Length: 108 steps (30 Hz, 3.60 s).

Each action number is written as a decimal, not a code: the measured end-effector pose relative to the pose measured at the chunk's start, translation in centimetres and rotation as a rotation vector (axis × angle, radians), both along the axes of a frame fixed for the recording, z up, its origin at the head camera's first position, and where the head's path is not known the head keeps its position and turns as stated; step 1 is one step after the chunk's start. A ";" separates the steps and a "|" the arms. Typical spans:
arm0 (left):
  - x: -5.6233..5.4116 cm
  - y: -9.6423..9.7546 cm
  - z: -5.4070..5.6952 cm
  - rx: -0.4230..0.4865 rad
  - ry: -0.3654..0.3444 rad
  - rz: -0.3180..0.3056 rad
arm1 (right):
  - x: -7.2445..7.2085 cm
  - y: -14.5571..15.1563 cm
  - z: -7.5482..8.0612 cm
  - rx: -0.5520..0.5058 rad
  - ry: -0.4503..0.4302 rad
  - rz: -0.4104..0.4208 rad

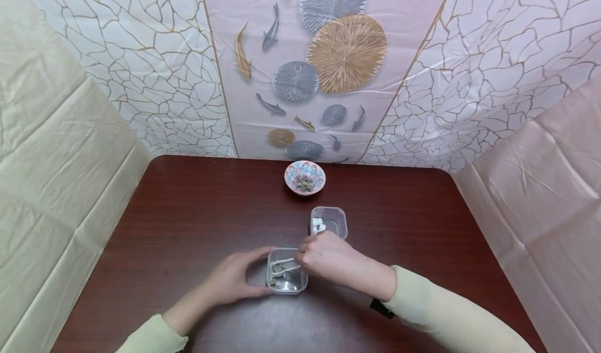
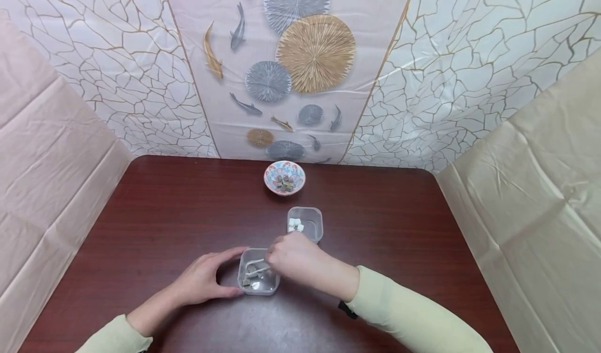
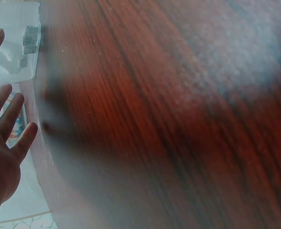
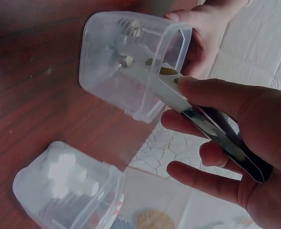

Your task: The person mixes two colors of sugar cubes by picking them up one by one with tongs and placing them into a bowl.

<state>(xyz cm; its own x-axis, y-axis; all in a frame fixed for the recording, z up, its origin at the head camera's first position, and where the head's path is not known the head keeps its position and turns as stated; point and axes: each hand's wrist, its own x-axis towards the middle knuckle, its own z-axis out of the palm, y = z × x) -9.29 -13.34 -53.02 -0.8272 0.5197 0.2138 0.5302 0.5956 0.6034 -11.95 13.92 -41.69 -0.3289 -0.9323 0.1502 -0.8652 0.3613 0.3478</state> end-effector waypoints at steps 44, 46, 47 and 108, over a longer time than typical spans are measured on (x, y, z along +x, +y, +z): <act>0.1 -0.1 0.1 0.011 0.006 -0.013 | -5.5 6.9 6.6 -0.396 -0.123 0.005; 0.1 -0.1 0.1 0.008 0.012 -0.013 | -6.4 7.0 6.5 -0.392 -0.120 -0.031; 0.1 -0.1 0.1 0.007 0.012 -0.012 | -6.9 7.1 6.5 -0.389 -0.117 -0.051; 0.0 -0.1 0.1 0.029 -0.002 -0.021 | -8.9 7.3 5.1 -0.359 -0.356 -0.156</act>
